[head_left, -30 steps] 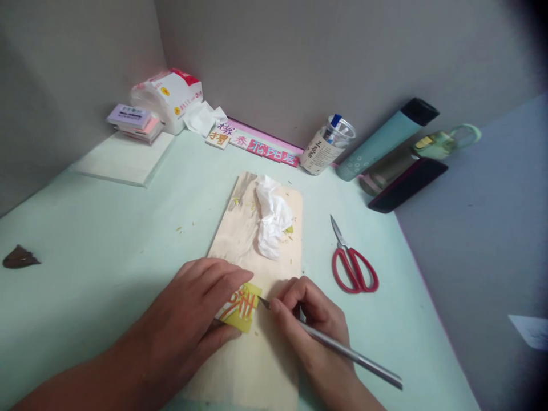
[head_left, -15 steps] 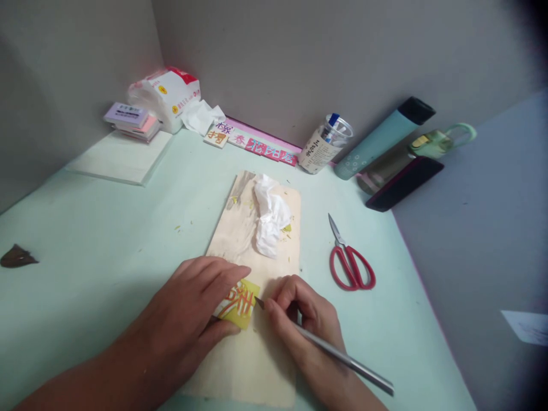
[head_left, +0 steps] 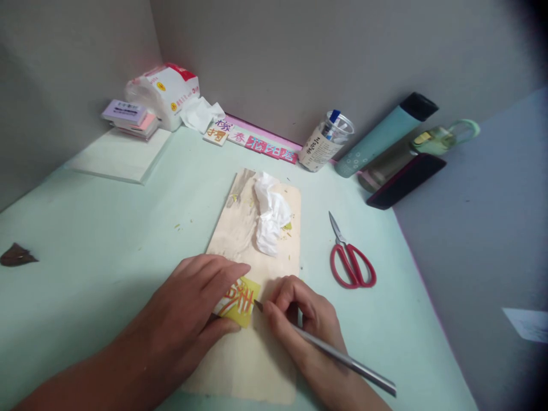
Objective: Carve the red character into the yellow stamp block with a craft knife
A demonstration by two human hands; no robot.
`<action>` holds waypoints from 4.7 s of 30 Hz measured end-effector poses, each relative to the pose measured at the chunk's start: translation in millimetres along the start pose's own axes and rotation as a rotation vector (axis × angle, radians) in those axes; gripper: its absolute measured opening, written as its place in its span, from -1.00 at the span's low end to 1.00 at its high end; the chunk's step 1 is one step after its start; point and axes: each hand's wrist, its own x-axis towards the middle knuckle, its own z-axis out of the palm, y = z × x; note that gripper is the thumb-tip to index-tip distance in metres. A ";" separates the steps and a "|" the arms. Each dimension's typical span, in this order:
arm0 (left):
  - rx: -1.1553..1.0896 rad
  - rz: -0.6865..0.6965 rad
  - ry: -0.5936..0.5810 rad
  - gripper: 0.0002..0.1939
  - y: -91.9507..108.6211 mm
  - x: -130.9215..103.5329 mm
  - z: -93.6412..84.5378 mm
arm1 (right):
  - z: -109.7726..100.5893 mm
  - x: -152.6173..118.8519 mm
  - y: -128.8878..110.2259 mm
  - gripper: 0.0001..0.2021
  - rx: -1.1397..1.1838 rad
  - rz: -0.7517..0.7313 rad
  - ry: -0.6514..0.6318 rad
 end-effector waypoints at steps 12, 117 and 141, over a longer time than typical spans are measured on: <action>0.020 -0.054 0.049 -0.42 0.5 0.3 3.2 | 9.9 -0.1 4.1 -0.68 -0.060 -0.036 0.153; 0.052 0.004 0.027 -0.38 3.6 2.7 -1.2 | 18.0 2.7 14.0 -0.69 -0.415 -0.508 0.136; -0.002 -0.028 0.013 -0.26 2.9 4.6 -2.4 | 13.4 9.8 17.4 -0.72 0.116 -0.070 0.281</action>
